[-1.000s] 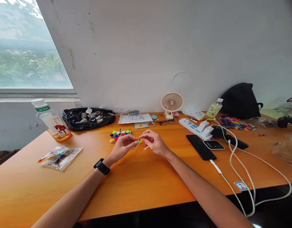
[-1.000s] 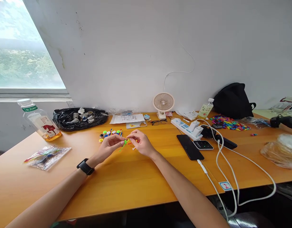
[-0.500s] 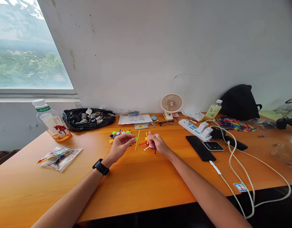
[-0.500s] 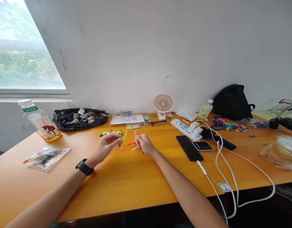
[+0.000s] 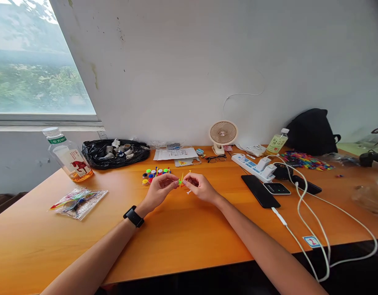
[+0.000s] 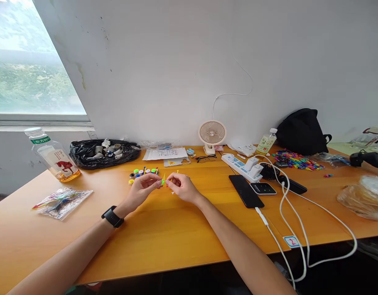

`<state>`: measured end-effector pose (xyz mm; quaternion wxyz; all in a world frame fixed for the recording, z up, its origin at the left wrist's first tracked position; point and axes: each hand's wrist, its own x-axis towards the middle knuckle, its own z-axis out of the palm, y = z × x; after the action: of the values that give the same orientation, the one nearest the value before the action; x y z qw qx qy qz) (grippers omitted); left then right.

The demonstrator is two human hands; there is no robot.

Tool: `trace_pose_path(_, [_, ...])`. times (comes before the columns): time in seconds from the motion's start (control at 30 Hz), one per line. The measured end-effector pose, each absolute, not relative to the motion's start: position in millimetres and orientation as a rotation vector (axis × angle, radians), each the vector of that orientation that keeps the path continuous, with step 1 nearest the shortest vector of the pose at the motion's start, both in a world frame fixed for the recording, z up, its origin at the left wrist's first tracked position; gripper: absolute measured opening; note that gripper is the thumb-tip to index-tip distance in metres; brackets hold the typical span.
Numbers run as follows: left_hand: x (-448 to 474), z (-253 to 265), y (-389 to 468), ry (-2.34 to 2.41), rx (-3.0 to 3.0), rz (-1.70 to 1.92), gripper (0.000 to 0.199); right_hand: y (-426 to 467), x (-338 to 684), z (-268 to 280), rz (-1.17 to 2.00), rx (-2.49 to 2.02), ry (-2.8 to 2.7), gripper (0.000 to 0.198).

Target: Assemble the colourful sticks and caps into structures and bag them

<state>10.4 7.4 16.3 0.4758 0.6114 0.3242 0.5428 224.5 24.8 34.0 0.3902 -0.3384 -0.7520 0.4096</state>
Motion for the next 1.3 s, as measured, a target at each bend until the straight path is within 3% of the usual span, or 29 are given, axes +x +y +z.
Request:
trace_pose_path(0.7, [15, 18, 1, 0.966, 1.843, 1.4, 0.031, 21, 224, 38, 1.123, -0.84, -1.938, 0.041])
trace_pose_path(0.9, [5, 24, 5, 1.196, 2.1, 1.408, 0.026, 39, 235, 37, 1.215, -0.849, -1.648, 0.037])
trace_pose_path(1.13, [-26, 15, 25, 1.501, 2.39, 1.245, 0.027, 84, 286, 29, 0.824, -1.033, -1.387, 0.035])
trace_pose_path(1.3, [-36, 0, 36, 1.569, 2.471, 1.159, 0.026, 99, 310, 16, 0.551, -1.191, -1.556, 0.023])
